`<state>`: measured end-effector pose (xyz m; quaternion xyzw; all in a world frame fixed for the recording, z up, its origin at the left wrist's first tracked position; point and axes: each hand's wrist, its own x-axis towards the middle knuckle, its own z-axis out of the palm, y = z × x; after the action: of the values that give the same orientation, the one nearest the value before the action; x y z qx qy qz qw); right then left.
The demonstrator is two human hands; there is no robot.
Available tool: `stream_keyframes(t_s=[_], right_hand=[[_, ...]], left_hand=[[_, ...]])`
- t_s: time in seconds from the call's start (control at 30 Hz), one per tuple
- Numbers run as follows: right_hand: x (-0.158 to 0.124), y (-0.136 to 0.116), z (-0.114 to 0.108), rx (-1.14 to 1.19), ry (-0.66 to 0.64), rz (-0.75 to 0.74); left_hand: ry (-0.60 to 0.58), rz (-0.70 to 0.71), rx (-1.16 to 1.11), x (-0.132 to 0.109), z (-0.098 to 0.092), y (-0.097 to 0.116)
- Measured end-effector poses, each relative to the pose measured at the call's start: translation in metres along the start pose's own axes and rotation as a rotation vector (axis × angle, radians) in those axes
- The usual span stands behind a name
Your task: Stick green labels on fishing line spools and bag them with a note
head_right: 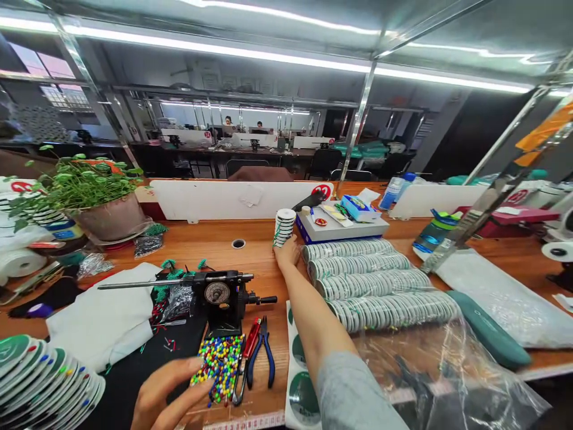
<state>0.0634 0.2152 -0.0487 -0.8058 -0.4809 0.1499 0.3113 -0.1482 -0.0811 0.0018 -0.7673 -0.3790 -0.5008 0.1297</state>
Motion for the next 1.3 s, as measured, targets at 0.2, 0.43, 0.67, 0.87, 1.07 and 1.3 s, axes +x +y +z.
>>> stream_keyframes(t_s=[0.2,0.43,0.67,0.87,1.07,1.3], right_hand=[[-0.058,0.023,-0.034,0.034,-0.06,-0.11],[-0.099,0.04,-0.057,-0.019,-0.119,-0.098],[-0.115,0.043,-0.081,-0.09,-0.216,-0.184],[-0.086,0.055,-0.12,-0.158,-0.38,-0.392],[0.012,0.034,-0.138,-0.205,-0.307,-0.638],[0.081,0.002,-0.065,-0.397,-0.432,-0.782]], left_hand=[[-0.221,-0.052,-0.251,0.144,0.064,0.013],[-0.749,-0.433,0.111,0.203,0.168,-0.004],[-1.024,-0.399,0.074,0.218,0.169,-0.021],[-1.178,-0.372,-0.009,0.23,0.156,-0.035],[-0.986,-0.329,0.069,0.234,0.124,-0.013],[-0.024,0.103,-0.014,0.094,0.033,0.031]])
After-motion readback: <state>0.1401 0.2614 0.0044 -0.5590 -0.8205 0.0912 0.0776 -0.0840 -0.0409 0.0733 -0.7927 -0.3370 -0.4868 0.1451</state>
